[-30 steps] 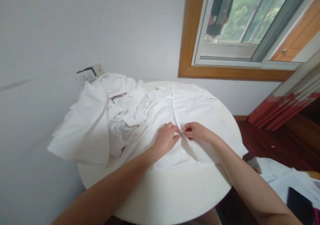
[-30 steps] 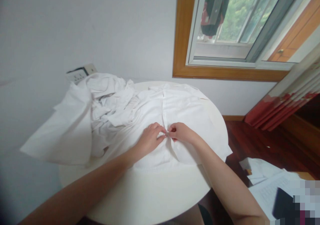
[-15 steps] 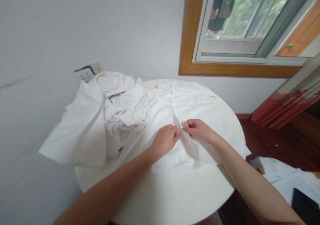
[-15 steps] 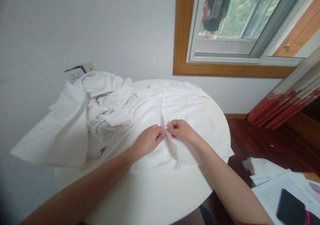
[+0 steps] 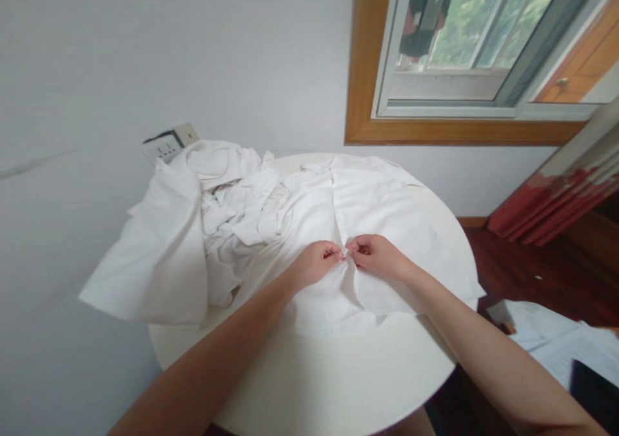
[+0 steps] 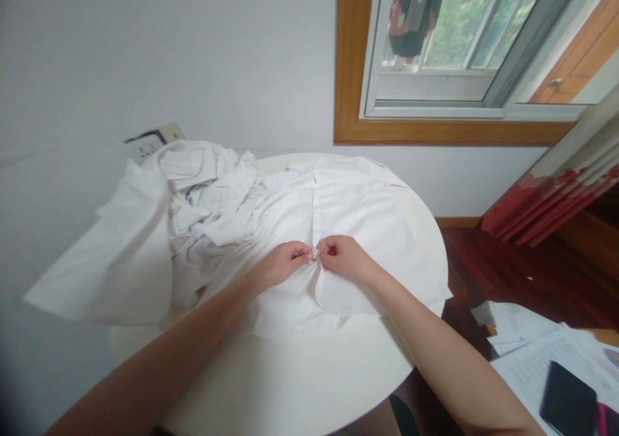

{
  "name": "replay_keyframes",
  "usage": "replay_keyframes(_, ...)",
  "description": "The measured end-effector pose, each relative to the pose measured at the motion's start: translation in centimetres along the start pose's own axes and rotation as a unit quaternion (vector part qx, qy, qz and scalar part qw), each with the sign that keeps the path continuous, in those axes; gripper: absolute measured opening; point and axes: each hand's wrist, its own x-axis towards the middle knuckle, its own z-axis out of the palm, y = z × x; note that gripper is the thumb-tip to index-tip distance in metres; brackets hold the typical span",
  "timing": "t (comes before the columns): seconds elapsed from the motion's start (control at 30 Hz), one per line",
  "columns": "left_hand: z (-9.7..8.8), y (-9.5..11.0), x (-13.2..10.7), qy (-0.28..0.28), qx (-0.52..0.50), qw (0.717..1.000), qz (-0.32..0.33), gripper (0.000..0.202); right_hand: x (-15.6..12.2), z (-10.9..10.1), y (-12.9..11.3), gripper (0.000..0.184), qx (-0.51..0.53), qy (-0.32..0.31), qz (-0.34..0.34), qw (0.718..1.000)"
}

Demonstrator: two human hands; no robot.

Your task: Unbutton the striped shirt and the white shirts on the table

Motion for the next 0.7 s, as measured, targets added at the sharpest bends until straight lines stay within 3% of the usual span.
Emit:
replay_keyframes(0.23, 0.1, -0.3, -0.1, 0.001, 0.034, 0.999, 0.012, 0.026, -0.5, -1.4, -0.4, 0.024, 0.166, -0.115, 0.033, 0.979)
replay_keyframes(0.53, 0.0, 0.1, -0.1, 0.004, 0.068, 0.997, 0.025, 0.022, 0.7, 0.3, 0.8, 0.030, 0.209, -0.040, 0.082, 0.974)
replay_keyframes(0.7, -0.1, 0.2, 0.1, -0.006, 0.082, 0.997, 0.013, 0.034, 0.7, 1.3, 0.9, 0.020, 0.120, -0.003, 0.036, 0.992)
